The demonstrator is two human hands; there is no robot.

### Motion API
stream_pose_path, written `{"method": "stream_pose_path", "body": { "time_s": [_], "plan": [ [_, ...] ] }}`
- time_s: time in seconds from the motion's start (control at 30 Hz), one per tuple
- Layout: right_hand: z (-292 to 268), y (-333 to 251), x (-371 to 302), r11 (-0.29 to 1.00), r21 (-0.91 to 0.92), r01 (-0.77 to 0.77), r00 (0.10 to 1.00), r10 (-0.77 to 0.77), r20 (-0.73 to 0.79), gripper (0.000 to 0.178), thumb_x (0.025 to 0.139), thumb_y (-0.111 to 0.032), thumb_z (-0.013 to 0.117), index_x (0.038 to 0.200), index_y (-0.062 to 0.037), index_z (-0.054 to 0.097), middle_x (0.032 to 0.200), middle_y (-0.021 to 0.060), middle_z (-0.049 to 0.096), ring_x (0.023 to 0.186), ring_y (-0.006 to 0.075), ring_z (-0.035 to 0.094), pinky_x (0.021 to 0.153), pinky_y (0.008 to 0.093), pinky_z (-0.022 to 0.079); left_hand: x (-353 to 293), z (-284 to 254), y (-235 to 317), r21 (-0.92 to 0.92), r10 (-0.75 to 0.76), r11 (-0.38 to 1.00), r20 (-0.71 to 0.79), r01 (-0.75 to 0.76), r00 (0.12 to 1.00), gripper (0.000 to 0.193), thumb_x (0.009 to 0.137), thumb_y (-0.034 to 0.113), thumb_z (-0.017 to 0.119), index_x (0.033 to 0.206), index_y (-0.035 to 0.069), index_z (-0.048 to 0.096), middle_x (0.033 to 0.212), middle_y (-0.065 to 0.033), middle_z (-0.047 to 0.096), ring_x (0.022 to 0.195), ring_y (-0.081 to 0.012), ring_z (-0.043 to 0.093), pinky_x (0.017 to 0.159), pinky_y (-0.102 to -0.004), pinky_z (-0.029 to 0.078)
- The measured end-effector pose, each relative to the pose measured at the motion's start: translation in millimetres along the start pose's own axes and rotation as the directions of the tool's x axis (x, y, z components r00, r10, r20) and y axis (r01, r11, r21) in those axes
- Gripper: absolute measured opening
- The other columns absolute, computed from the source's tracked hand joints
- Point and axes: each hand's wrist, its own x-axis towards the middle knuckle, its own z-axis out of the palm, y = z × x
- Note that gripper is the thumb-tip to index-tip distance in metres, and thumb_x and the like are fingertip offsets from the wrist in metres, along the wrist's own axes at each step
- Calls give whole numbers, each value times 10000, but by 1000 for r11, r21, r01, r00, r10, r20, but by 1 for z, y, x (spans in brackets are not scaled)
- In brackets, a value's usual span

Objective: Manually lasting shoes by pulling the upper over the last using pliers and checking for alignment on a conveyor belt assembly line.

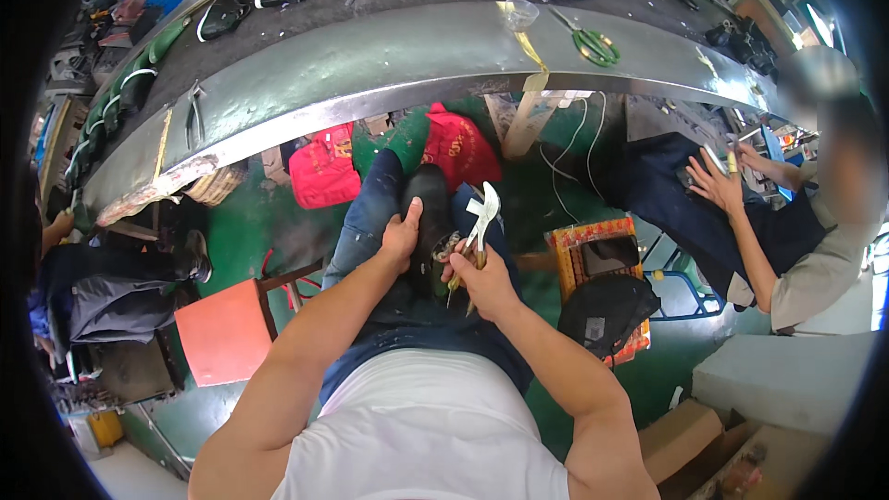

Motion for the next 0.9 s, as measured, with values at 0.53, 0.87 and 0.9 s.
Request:
{"method": "stream_pose_path", "body": {
  "time_s": [0.53,0.87,0.9],
  "plan": [
    [-11,-36,-14,958,98,-269,961,260,90,158,1005,-187,562,1062,-40,547,964,72,643,862,191,652,747,361,580,-2,-6,-5,-39,16,999,28,-14,999,1010,866,708,562,1434,-105,369,1374,-276,515,1250,-349,542,1030,-411,445],
    [-16,-59,-16,475,-775,416,647,-754,-115,305,821,-100,725,1053,-28,540,895,160,601,801,356,622,716,392,503,36,-7,-11,-219,-62,969,240,116,969,1076,855,723,563,1512,-62,229,1461,-249,437,1322,-346,476,1070,-480,401],
    [-19,-41,-4,89,-914,397,572,-803,170,249,792,-49,673,992,-41,525,859,163,572,787,369,600,696,426,491,37,-6,-12,-185,-67,977,223,109,972,1082,851,725,567,1509,-66,233,1459,-254,437,1316,-350,484,1066,-482,405]
  ]
}}
